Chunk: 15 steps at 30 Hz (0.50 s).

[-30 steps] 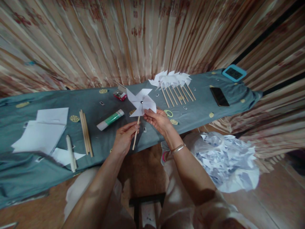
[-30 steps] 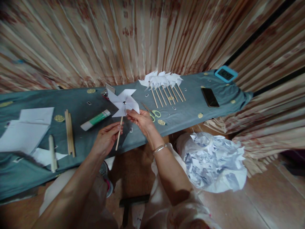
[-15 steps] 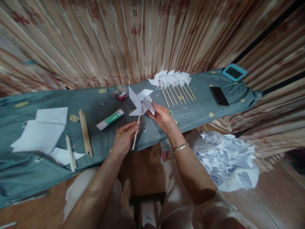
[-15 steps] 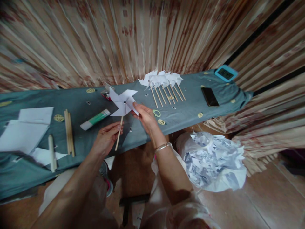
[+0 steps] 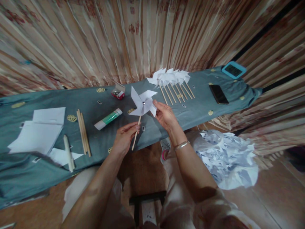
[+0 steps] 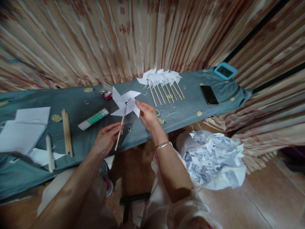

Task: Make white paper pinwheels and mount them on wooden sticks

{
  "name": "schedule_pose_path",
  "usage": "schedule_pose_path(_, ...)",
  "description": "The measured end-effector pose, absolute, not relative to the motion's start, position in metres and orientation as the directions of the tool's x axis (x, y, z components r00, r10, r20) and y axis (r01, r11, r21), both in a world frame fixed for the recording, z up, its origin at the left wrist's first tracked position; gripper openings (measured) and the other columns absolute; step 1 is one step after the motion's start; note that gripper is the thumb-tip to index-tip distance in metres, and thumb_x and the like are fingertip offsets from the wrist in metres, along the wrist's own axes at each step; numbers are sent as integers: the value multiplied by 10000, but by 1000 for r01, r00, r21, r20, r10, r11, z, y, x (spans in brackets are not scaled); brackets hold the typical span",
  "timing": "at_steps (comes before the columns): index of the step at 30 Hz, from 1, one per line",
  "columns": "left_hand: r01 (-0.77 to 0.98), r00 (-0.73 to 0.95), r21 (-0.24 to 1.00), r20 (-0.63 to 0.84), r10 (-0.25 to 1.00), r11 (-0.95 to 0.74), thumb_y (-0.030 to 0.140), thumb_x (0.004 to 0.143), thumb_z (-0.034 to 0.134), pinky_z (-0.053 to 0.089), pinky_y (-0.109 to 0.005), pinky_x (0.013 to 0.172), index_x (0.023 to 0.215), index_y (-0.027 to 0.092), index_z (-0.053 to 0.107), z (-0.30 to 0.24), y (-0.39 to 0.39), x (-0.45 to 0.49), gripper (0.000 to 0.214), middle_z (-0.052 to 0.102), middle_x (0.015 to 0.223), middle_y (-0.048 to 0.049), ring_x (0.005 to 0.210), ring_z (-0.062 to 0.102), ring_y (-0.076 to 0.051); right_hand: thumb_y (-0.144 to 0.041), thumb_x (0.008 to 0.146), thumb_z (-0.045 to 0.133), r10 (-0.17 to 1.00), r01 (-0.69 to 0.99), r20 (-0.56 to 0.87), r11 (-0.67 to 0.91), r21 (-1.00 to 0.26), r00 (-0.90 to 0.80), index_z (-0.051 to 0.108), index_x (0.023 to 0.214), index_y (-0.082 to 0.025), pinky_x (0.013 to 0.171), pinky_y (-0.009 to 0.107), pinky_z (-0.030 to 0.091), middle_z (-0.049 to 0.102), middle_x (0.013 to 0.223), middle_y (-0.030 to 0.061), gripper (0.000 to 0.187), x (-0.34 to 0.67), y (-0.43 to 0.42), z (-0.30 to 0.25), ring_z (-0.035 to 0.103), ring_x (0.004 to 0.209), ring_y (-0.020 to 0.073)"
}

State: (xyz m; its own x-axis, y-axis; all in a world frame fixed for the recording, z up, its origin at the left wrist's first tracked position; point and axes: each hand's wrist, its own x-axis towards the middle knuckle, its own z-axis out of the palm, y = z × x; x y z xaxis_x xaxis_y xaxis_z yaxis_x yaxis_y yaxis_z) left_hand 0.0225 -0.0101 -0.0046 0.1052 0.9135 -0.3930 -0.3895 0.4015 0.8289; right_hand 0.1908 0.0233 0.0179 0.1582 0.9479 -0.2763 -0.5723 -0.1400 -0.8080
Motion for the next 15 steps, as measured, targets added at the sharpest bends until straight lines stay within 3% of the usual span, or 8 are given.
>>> schedule_pose_path(15,-397,86,829,-393,915,394,367,332,977,503,-219,603,704,169,782,-4,-9,23,465,740,687,-27,591,608,-97,-263,633,882,938,-568,-311,-174,-804,152,702,683,-203,626,219,511,753,679,-17,197,188,24,19,686,668,122)
